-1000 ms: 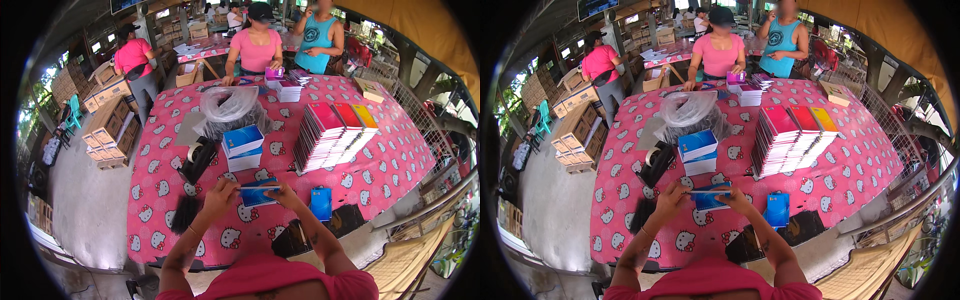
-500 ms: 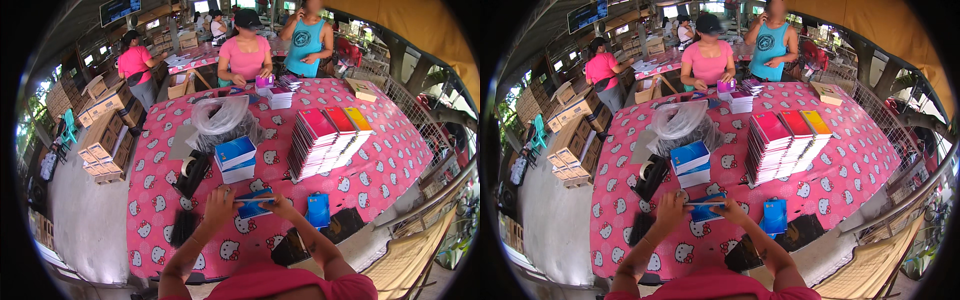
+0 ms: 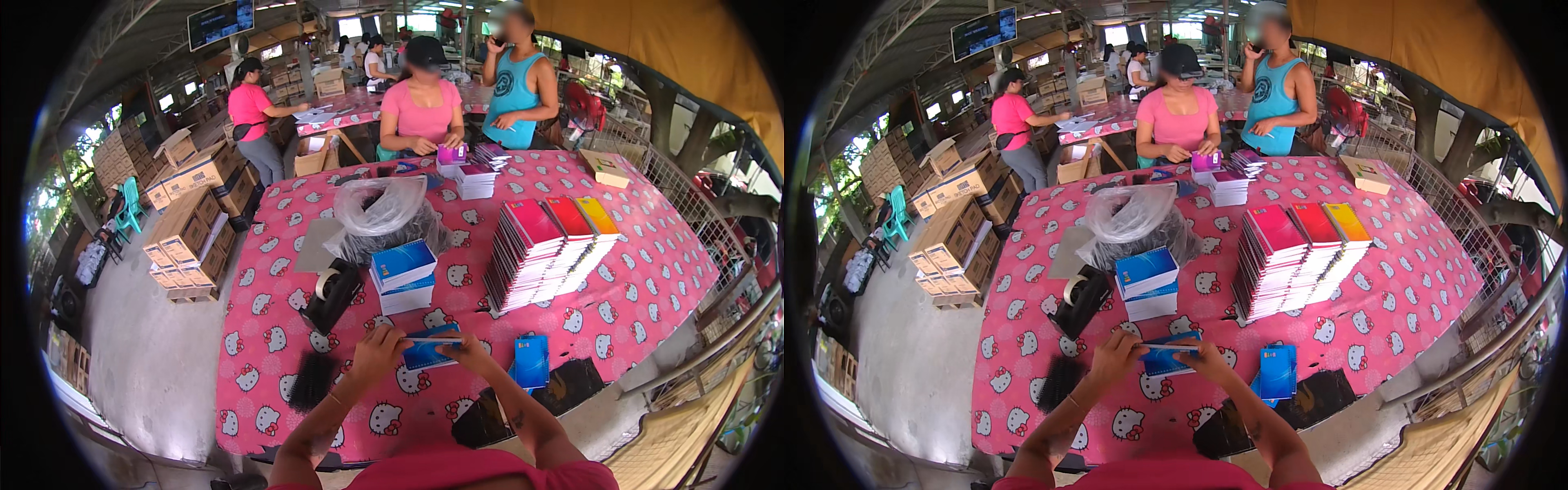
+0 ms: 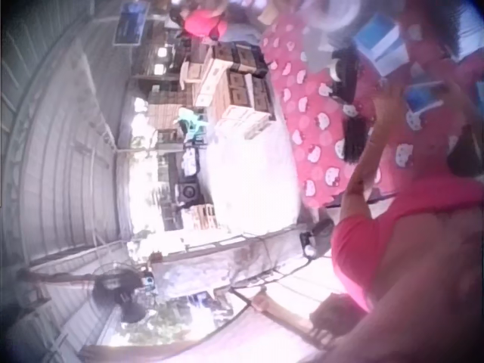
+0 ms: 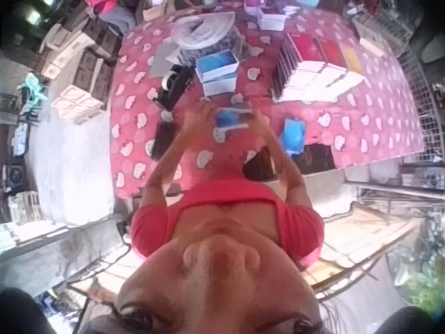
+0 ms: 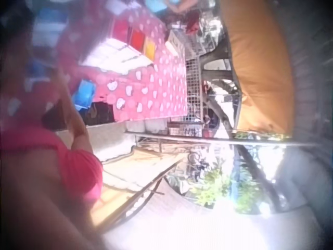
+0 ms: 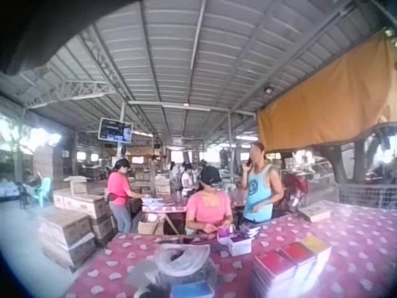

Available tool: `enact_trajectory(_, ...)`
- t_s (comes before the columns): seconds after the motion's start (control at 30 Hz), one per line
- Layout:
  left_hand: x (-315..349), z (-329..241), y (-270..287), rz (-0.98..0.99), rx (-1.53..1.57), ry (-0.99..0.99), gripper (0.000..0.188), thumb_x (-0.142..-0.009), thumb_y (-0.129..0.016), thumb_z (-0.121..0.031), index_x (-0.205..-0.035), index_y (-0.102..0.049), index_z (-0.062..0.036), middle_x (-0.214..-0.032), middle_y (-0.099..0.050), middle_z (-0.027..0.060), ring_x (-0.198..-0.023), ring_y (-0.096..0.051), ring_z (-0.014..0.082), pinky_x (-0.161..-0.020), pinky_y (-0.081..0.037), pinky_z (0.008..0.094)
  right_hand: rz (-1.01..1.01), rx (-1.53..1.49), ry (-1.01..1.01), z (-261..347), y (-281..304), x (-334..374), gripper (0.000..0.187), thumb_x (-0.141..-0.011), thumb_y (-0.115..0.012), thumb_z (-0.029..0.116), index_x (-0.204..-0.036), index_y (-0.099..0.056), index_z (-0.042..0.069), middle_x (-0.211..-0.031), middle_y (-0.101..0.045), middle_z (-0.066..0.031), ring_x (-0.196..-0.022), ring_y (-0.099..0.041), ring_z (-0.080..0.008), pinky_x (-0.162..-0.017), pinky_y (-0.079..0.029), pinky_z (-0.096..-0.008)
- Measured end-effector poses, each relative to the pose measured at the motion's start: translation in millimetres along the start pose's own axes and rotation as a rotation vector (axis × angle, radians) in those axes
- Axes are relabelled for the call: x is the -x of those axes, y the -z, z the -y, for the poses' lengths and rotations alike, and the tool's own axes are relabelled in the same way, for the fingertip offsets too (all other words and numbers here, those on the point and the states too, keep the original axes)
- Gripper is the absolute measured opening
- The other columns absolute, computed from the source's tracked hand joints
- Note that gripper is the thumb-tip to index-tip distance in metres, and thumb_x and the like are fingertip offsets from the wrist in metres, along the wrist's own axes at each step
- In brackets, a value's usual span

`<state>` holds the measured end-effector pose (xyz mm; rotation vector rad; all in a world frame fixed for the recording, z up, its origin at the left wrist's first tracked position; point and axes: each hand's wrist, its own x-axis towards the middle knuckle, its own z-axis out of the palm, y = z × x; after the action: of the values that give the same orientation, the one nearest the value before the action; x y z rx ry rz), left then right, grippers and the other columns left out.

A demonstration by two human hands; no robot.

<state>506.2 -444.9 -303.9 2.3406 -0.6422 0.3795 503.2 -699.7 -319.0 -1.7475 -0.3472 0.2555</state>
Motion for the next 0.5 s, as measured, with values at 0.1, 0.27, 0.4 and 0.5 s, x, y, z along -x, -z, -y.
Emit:
enact_trajectory(0.1,-4,-16,-1,-0.046,-0.180,0.018,0.047,-0.095,-0.056,-0.043,-0.121,-0.058,-0.0042,-0.122,-0.057,0.0174,-0.110,-0.058,0.0351,-0.103,-0.036,0.0612,-0.011,-0.037,0.020,-12,2,1,0.032,-0.092,-0.070,0.015,-0.123,-0.067,0.007,-0.107,-0.067,-0.0053,-0.095,-0.062,-0.0119,-0.082,-0.049,-0.0280)
enact_trajectory(0.27,41,-35,-41,-0.108,-0.683,-0.042,0.080,-0.096,-0.044,-0.059,-0.146,-0.038,0.0028,-0.148,-0.039,0.0238,-0.139,-0.036,0.0396,-0.109,-0.026,0.0647,-0.037,-0.123,0.072,-17,-4,-1,0.032,-0.093,-0.069,0.016,-0.123,-0.066,0.005,-0.104,-0.068,-0.0049,-0.095,-0.062,-0.0117,-0.083,-0.049,-0.0276)
enact_trajectory(0.4,29,-35,-39,-0.127,-0.672,-0.051,0.081,-0.094,-0.047,-0.059,-0.145,-0.038,0.0036,-0.151,-0.037,0.0230,-0.142,-0.033,0.0394,-0.111,-0.020,0.0673,-0.028,-0.106,0.100,-9,-3,-4,0.033,-0.094,-0.069,0.015,-0.123,-0.065,0.002,-0.105,-0.068,-0.0042,-0.094,-0.061,-0.0103,-0.083,-0.050,-0.0272)
enact_trajectory(0.5,16,-41,-39,-0.049,-0.583,-0.011,0.078,-0.095,-0.048,-0.055,-0.145,-0.038,0.0049,-0.151,-0.035,0.0253,-0.143,-0.031,0.0406,-0.111,-0.017,0.0683,-0.039,-0.126,0.051,-18,-3,1,0.032,-0.093,-0.069,0.015,-0.122,-0.065,0.003,-0.105,-0.068,-0.0021,-0.096,-0.060,-0.0091,-0.084,-0.050,-0.0270)
